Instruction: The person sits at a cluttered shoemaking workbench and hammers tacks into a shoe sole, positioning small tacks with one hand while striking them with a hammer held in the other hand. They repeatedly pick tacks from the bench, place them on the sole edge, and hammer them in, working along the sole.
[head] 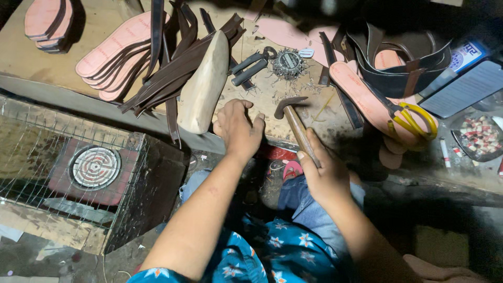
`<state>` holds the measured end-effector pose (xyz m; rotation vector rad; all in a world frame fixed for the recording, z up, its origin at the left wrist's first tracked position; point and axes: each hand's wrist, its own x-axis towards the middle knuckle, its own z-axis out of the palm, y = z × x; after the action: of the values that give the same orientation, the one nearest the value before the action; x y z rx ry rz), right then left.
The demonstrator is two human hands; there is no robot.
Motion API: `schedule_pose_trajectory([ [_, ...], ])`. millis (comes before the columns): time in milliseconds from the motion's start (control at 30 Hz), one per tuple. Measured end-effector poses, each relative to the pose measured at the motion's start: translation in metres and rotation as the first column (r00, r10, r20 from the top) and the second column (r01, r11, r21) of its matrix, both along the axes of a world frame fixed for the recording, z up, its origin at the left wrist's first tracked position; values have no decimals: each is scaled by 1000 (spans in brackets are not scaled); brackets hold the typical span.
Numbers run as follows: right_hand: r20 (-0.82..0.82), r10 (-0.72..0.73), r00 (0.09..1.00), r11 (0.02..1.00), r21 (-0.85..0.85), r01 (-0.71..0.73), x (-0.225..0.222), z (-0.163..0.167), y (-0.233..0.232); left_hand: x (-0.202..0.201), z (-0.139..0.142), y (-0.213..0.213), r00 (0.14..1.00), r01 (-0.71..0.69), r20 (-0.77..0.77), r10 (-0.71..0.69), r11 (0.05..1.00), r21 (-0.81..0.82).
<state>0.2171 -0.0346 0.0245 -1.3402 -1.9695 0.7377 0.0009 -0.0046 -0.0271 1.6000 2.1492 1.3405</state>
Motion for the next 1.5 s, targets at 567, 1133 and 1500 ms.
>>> schedule_pose_trajectory([
  [567,62,-13,998,998,54,10,1,-21,5,4,9,-1,995,-75,-64,72,996,-45],
  [1133,-214,-239,947,971,-41,236,42,-39,58,4,13,-2,998,12,-64,-13,1000,-13],
  [1500,-274,-286,918,958,-89,272,36,-39,61,-18,18,33,949,-47,-311,49,999,16],
])
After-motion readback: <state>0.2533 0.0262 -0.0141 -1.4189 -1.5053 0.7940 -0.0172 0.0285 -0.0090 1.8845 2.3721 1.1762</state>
